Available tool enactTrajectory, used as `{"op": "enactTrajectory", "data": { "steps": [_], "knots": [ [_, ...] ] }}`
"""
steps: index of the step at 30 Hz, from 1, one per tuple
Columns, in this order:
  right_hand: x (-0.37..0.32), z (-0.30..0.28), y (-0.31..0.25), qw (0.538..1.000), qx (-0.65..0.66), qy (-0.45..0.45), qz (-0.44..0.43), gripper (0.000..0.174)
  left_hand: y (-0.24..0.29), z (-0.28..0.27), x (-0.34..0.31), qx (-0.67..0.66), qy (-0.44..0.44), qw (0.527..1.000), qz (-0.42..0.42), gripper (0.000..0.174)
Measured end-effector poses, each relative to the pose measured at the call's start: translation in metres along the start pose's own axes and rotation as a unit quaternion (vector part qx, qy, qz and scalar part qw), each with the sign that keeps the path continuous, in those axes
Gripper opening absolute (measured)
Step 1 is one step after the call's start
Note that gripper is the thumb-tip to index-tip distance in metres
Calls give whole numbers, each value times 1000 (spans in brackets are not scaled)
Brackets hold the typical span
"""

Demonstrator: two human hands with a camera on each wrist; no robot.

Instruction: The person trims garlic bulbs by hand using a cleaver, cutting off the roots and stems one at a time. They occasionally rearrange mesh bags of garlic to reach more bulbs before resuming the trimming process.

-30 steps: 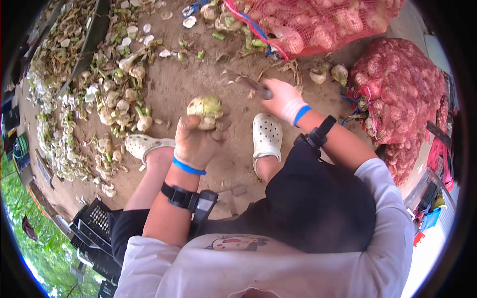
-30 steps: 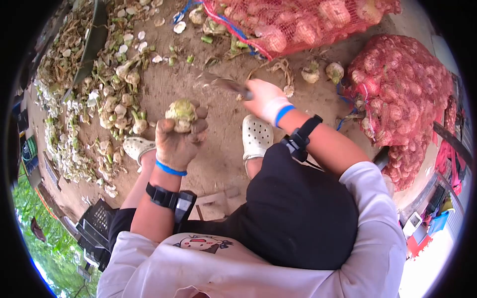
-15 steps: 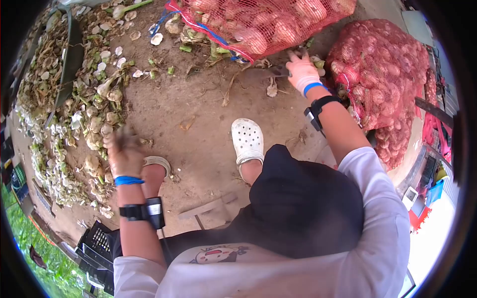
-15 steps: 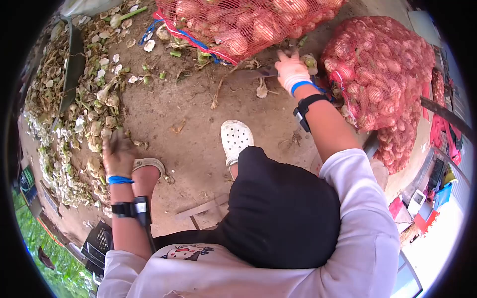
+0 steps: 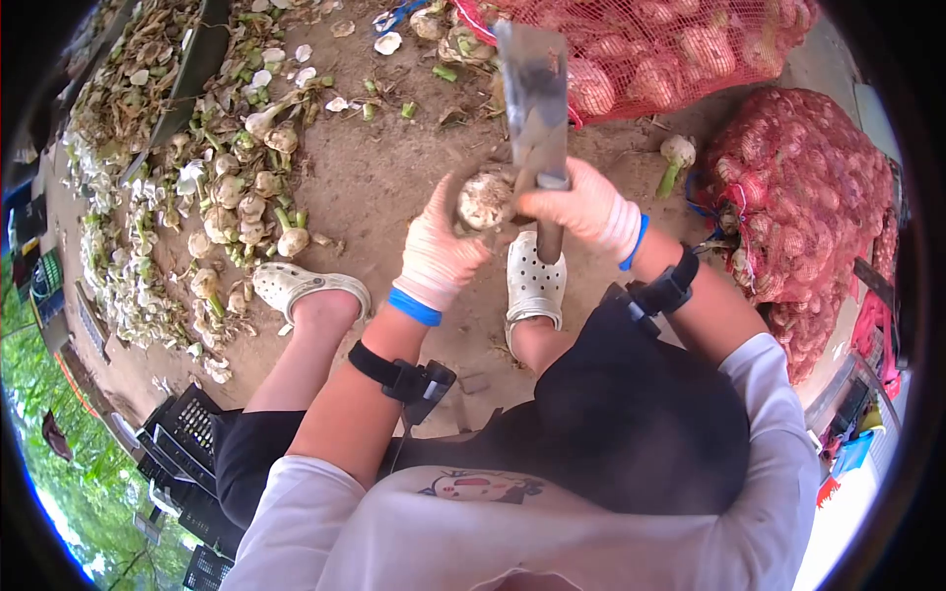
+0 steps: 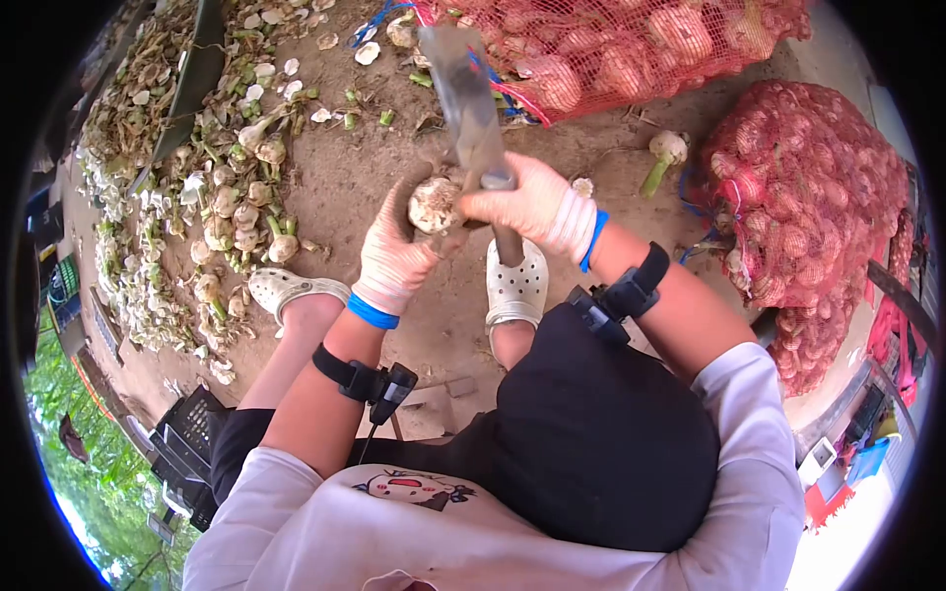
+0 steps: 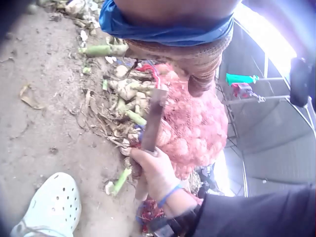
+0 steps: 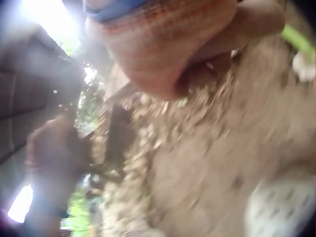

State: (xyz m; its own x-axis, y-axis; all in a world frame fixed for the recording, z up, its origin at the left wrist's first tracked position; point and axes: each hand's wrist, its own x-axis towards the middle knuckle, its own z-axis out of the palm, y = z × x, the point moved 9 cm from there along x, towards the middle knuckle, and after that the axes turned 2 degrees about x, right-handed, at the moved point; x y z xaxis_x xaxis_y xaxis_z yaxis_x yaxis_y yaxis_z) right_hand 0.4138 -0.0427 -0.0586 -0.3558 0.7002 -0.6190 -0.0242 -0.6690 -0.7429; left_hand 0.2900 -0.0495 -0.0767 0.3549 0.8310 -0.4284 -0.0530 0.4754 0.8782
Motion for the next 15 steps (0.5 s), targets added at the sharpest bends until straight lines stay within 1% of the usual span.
{"op": "enactTrajectory", "data": {
  "steps": [1, 2, 3, 4, 5, 6, 7, 8, 9, 11, 12, 14, 15],
  "knots": [
    [3, -10, -7, 994, -92, 41, -46, 33, 10, -7, 1, 4, 13, 1000, -2, 90],
    [6, -5, -9, 994, -95, 37, -48, 33, 18, -13, 1, 3, 18, 1000, 1, 90],
    [3, 2, -33, 942, -289, 83, -150, 30, 29, -23, 0, 103, 46, 993, 22, 88],
    [-6, 15, -52, 840, -467, 126, -247, 27, 37, -30, 0, 201, 74, 976, 42, 85],
    [-8, 32, -49, 794, -548, 70, -255, 24, 17, -13, 12, -217, -16, 975, -38, 85],
    [-11, 48, -49, 764, -587, 37, -266, 25, 5, -15, 0, -418, 3, 903, -103, 74],
    [-11, 53, -50, 763, -592, 30, -257, 26, 15, -29, 0, -218, 42, 975, -23, 69],
    [-12, 56, -49, 762, -598, 25, -248, 27, 31, -36, -2, -6, 77, 995, 58, 64],
    [-13, 59, -51, 763, -598, 27, -246, 27, 31, -35, -2, -5, 74, 996, 57, 64],
    [-12, 61, -48, 761, -611, 14, -216, 27, 33, -39, -1, 64, 99, 991, 54, 58],
    [-12, 61, -48, 762, -612, 17, -213, 27, 34, -36, -1, 63, 96, 992, 54, 58],
    [-8, 53, -42, 759, -628, 40, -168, 27, 33, -29, -3, -119, 70, 990, 38, 57],
    [-8, 51, -40, 759, -629, 41, -166, 27, 38, -24, -6, -160, 64, 985, 18, 54]
  ]
}}
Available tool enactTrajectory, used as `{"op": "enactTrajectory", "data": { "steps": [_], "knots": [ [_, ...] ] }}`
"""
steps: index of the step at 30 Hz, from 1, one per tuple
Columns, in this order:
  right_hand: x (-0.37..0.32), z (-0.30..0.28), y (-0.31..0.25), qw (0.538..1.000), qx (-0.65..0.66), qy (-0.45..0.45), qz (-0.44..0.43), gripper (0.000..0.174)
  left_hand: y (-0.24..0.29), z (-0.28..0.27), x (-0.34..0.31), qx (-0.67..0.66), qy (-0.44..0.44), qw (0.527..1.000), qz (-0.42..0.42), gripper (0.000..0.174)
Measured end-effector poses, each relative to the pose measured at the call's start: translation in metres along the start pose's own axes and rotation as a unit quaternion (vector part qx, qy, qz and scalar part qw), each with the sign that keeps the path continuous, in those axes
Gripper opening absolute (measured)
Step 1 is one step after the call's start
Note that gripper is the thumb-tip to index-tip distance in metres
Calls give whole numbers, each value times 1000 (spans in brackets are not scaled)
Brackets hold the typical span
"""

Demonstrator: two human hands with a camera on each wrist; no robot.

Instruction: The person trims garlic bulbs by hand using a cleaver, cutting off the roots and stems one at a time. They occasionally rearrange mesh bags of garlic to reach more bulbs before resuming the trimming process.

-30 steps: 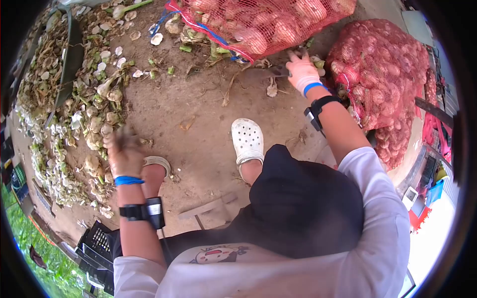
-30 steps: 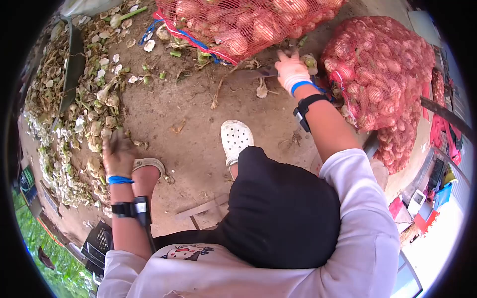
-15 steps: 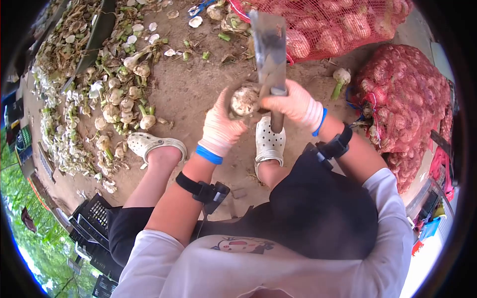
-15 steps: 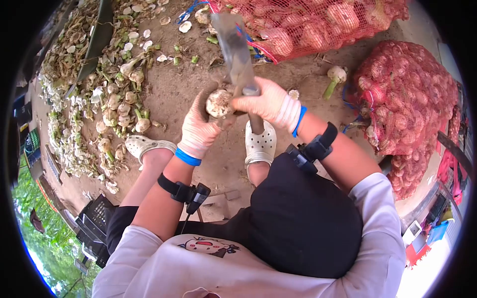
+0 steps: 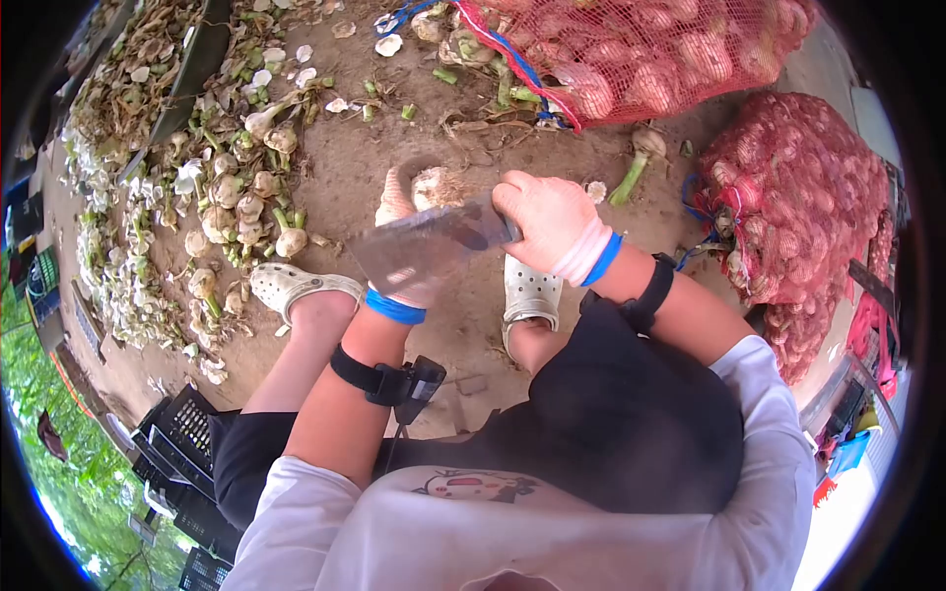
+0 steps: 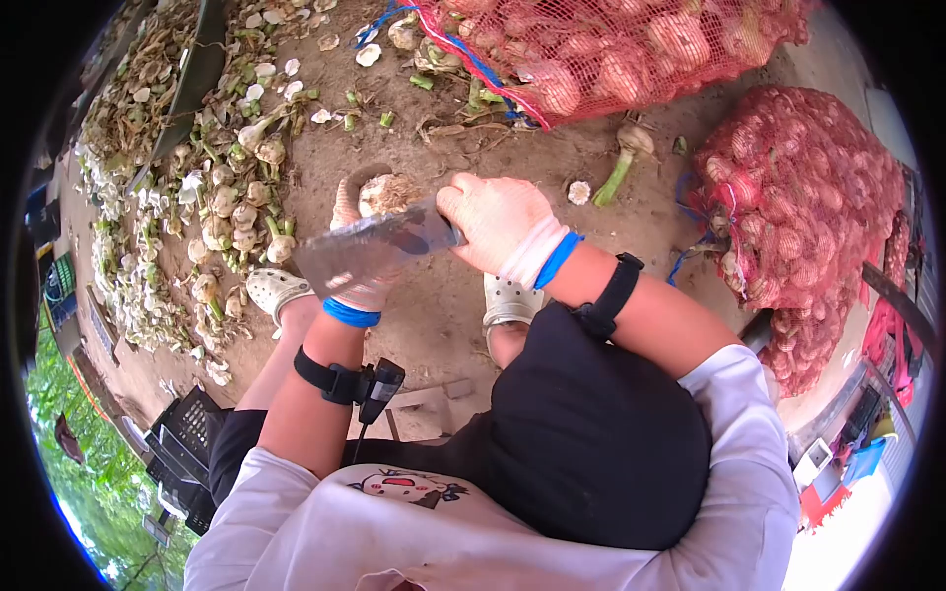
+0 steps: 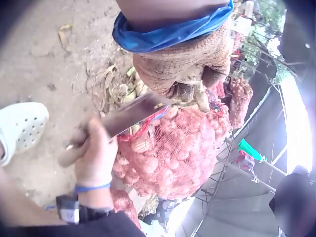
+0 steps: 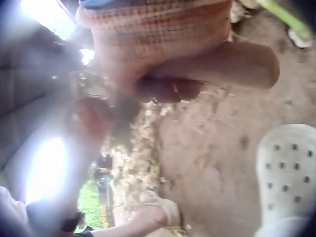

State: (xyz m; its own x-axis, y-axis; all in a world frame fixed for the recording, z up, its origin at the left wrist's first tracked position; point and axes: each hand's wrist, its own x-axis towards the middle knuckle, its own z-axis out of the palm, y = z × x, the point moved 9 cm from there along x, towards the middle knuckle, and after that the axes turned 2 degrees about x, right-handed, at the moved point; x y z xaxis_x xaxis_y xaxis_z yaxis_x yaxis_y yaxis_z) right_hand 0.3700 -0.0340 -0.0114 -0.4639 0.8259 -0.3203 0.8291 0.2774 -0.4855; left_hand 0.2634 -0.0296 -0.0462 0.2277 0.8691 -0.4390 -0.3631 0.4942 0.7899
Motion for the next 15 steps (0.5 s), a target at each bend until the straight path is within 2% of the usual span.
{"op": "enactTrajectory", "data": {
  "steps": [4, 5, 6, 7, 8, 9, 10, 11, 12, 13, 15],
  "knots": [
    [0, 5, 18, 998, 28, 40, 28, 25, -3, -4, -1, 22, 12, 998, 56, 57],
    [0, 6, 26, 997, 33, 60, 39, 23, 15, -6, -8, 185, 55, 977, 93, 60],
    [-1, 13, 70, 986, 48, 57, 147, 22, 30, -5, -14, 343, 96, 926, 126, 64],
    [-11, 21, 115, 963, 64, 54, 254, 22, 34, 2, -15, 194, 61, 966, 161, 72],
    [-17, 11, 120, 961, 51, 67, 263, 23, 48, 2, -16, 336, 93, 916, 198, 68],
    [-14, 11, 114, 963, 53, 67, 257, 23, 61, 1, -17, 473, 127, 841, 231, 64],
    [-16, 16, 104, 961, 106, 62, 249, 25, 60, -2, -13, 475, 128, 840, 231, 64],
    [-15, 14, 90, 956, 157, 59, 241, 26, 45, -18, -3, 307, 128, 927, 172, 59],
    [-8, 9, 72, 962, 166, 66, 207, 27, 26, -26, 6, 126, 121, 979, 106, 55],
    [-7, 7, 64, 953, 231, 77, 179, 29, 22, -25, 5, 125, 120, 979, 103, 55],
    [-1, 4, 54, 949, 266, 81, 150, 31, 7, -25, 0, 19, 104, 993, 50, 39]
  ]
}}
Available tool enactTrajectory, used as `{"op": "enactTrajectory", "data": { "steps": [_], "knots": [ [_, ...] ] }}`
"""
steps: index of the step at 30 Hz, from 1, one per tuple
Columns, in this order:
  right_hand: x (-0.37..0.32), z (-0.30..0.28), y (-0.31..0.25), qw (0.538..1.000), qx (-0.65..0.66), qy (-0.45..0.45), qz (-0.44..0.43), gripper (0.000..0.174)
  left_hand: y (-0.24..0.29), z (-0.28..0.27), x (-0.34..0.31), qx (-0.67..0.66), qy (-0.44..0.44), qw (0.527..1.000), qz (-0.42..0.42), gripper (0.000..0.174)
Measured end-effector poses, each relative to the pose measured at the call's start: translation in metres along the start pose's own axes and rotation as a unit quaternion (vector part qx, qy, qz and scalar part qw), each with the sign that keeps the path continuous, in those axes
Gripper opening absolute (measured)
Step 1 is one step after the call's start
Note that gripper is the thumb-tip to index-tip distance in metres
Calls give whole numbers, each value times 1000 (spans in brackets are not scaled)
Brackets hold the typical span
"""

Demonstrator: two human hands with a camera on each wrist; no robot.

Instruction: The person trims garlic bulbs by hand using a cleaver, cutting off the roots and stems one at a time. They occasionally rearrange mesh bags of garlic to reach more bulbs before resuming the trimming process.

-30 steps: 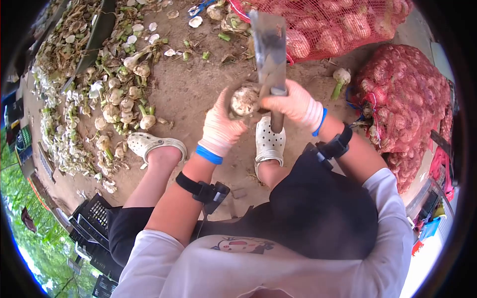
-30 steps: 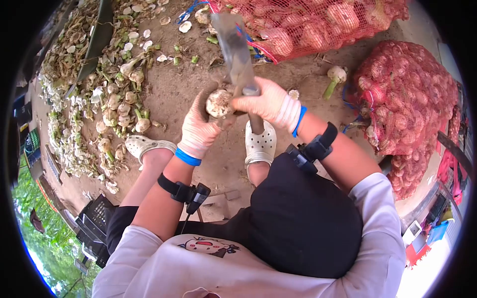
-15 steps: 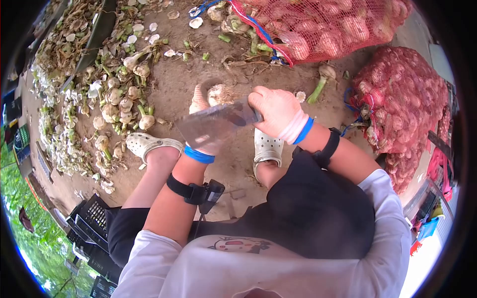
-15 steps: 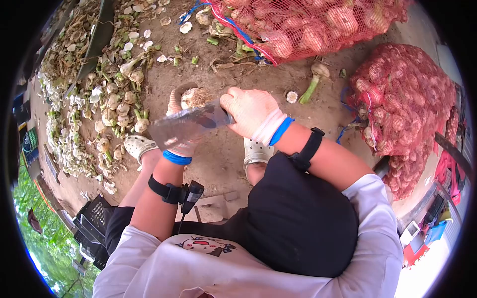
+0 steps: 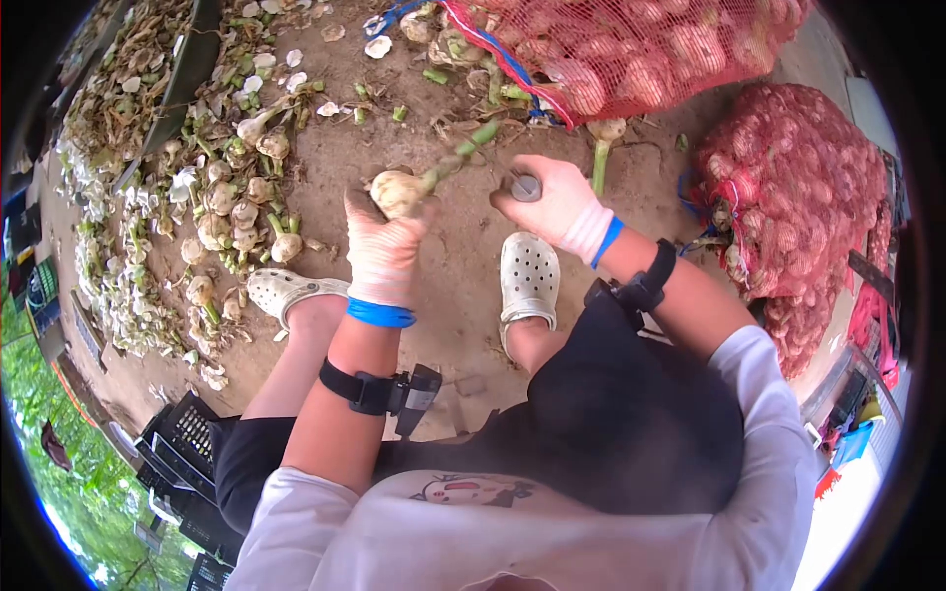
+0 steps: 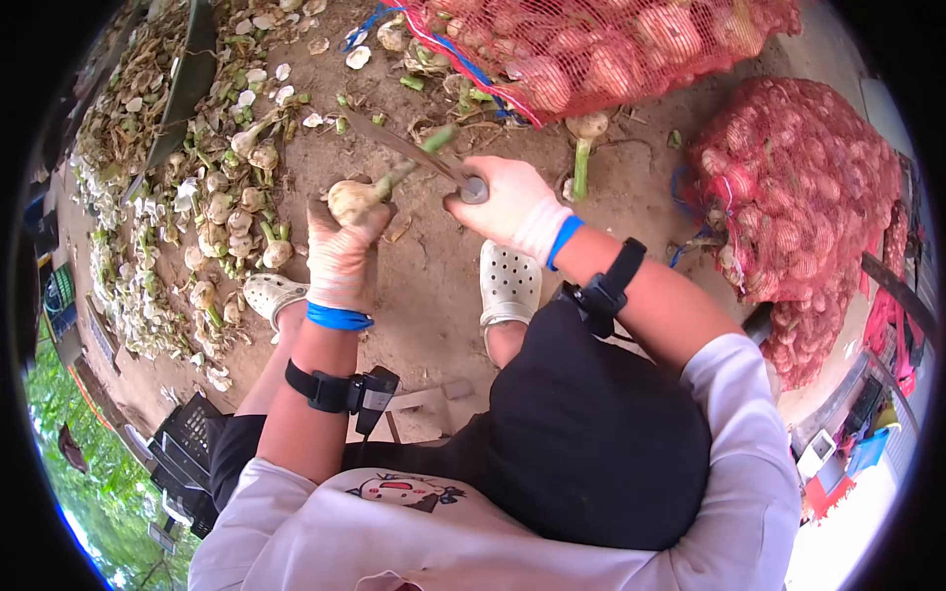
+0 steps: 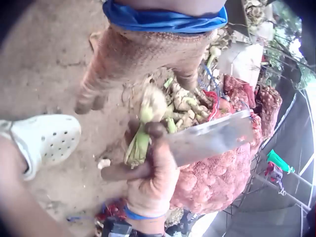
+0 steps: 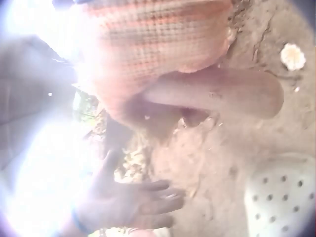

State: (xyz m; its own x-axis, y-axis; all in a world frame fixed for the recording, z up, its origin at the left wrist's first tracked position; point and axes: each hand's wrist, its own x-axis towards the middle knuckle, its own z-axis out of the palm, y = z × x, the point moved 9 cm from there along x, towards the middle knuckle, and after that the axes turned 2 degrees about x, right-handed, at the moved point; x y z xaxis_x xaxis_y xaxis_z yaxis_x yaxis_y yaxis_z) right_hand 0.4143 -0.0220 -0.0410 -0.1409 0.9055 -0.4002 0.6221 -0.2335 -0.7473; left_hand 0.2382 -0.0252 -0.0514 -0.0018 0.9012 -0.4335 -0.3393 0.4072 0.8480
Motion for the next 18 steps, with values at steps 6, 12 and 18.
{"op": "enactTrajectory", "data": {
  "steps": [6, 12, 18],
  "knots": [
    [0, 20, 20, 992, 95, -42, 70, 29, -16, 14, -10, -310, -75, 938, -133, 23],
    [-21, -24, 101, 932, -345, 32, 111, 26, 26, -88, 9, -501, 15, 863, -55, 46],
    [3, -26, 122, 957, -273, -15, 93, 30, -57, -97, -7, -157, 87, 953, -242, 81]
  ]
}}
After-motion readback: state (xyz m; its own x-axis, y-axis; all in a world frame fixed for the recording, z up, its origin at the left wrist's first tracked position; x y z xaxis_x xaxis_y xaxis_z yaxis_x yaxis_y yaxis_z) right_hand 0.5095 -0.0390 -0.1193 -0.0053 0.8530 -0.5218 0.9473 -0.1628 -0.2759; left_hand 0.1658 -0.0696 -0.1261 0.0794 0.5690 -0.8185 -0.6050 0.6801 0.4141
